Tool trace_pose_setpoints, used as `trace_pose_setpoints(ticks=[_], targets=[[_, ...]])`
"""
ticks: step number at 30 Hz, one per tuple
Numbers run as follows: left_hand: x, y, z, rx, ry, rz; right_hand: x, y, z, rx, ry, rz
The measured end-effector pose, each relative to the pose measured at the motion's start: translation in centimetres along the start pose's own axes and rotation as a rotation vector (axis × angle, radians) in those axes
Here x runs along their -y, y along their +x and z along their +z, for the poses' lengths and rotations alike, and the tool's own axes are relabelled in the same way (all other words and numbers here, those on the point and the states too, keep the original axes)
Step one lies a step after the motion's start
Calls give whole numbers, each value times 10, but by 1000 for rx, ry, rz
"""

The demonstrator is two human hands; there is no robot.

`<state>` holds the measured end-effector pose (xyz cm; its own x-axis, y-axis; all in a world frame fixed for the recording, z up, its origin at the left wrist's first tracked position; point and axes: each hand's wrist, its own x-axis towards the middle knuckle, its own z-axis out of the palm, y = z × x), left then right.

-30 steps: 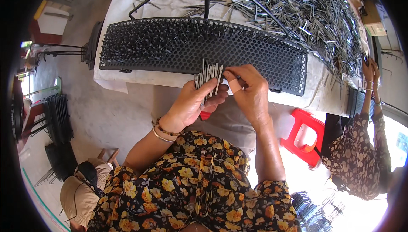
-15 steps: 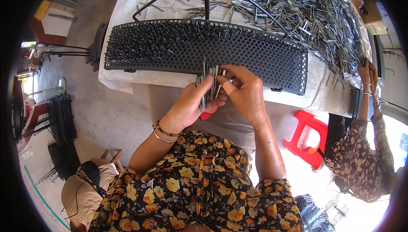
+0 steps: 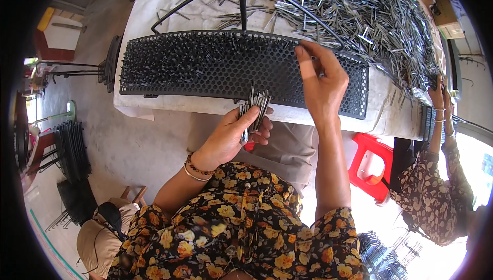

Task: Inserting small metal pins into a perforated black plate.

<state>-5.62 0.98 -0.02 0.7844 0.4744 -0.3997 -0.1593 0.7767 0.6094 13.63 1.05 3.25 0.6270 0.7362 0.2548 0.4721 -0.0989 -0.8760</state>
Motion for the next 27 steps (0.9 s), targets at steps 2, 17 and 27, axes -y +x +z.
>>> trace_pose_setpoints(ticks=[2, 17, 27], targets=[[2, 3, 0, -43, -12, -25, -4, 12, 6, -16, -35, -90], [4, 6, 1, -79, 17, -17, -13, 24, 25, 6, -161, -407], [11, 0, 1, -114, 157, 10, -16, 21, 25, 6, -176, -411]])
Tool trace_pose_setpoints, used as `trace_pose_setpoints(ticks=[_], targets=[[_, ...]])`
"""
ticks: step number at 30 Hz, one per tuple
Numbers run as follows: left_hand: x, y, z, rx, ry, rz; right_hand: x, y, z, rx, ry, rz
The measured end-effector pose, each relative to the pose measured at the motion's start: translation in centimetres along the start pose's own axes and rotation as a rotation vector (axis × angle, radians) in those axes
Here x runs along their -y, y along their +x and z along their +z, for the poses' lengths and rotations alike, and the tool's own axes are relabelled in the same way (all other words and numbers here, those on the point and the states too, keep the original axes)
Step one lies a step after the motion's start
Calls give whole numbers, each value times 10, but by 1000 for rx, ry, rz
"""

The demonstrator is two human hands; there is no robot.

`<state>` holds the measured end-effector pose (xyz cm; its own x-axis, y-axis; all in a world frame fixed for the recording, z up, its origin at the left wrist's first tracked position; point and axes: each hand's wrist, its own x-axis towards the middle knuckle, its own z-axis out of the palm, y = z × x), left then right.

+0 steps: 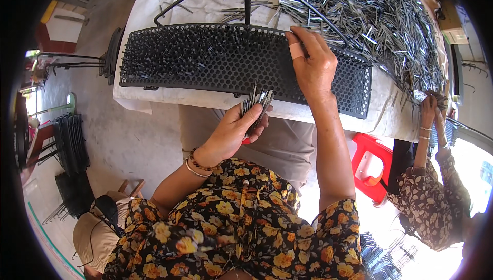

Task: Inserting small metal pins into a perforated black plate.

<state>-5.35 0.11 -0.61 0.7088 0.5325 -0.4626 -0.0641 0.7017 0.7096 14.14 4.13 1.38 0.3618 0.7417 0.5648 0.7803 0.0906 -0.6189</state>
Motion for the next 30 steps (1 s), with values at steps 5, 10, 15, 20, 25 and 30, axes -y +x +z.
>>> trace_pose_setpoints(ticks=[5, 10, 15, 20, 25, 30], targets=[[-2, 1, 0, 38, 8, 16, -6, -4, 5, 82, -103, -120], [-4, 0, -1, 18, 30, 51, 15, -7, -6, 181, 78, 6], [-8, 1, -2, 23, 163, 121, 44, -20, -22, 666, 356, 262], [-1, 3, -2, 37, 72, 71, 32, -11, -26, 509, 464, 462], [-1, 4, 0, 67, -6, -29, 18, 3, -12, 125, 395, 478], [2, 2, 0, 34, -13, -49, 1, -2, -2, 102, 193, 278]])
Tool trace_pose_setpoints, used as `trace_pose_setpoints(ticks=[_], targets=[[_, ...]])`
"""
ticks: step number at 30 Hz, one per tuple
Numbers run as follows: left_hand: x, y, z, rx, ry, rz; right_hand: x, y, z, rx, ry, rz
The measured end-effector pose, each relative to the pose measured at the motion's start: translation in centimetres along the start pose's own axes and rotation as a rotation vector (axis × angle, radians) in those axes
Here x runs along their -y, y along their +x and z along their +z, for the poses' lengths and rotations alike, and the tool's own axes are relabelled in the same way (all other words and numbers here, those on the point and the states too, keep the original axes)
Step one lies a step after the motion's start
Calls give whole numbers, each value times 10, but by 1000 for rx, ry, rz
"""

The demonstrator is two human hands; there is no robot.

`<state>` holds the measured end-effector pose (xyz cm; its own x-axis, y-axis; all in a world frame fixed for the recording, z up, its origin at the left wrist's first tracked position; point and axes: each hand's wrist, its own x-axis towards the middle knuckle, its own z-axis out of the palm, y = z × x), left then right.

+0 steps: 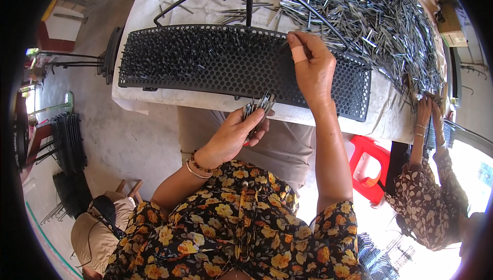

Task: Inserting small metal pins into a perforated black plate.

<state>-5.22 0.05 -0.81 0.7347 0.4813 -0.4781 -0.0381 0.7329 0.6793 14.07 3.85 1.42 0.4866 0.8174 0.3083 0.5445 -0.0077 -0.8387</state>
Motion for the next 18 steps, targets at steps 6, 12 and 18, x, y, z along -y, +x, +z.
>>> trace_pose_setpoints(ticks=[6, 12, 18], targets=[[-1, 0, -1, 36, -46, 3, 10, 3, -8, 67, -179, -311], [-3, 2, -4, 26, -67, -15, 14, 8, -12, 152, -191, -197], [-3, -1, -4, 23, -143, -31, 10, 8, -13, 217, -205, -207]])
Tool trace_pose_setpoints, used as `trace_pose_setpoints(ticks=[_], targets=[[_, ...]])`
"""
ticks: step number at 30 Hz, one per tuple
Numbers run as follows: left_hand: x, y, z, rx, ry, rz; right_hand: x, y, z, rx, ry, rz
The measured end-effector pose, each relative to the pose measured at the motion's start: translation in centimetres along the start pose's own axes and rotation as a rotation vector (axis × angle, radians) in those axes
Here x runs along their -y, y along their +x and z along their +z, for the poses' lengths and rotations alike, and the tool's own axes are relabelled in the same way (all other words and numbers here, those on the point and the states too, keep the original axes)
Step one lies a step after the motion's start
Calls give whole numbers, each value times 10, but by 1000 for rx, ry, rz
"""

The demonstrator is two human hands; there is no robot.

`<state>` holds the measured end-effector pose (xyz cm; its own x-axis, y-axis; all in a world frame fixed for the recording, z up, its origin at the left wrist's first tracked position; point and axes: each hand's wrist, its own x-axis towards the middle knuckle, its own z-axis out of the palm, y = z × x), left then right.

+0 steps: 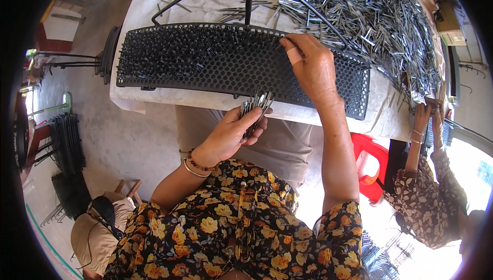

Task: Inserting small metal pins into a perforated black plate.

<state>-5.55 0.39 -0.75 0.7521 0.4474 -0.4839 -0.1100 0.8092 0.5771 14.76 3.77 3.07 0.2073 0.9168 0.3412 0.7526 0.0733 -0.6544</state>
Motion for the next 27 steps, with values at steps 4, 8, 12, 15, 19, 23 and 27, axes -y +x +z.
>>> trace_pose_setpoints(ticks=[4, 8, 12, 15, 19, 23, 27], targets=[[2, 4, -1, 71, 28, 56, -1, -4, 10, -51, -111, -120], [2, 4, -1, 28, -1, 68, 3, -6, 12, -59, -94, -91], [-4, 0, 4, 1, -2, 26, 2, -8, 14, -103, -46, -20], [0, 3, 3, -11, -57, 42, 7, -11, 9, -107, 45, 48], [-2, 2, 6, -11, -65, 94, 21, -28, -4, 133, 244, 185], [-6, 2, 10, -34, -79, 165, 28, -44, -6, 344, 398, 426], [-4, 2, 11, -57, -68, 163, 23, -46, -5, 259, 466, 525]])
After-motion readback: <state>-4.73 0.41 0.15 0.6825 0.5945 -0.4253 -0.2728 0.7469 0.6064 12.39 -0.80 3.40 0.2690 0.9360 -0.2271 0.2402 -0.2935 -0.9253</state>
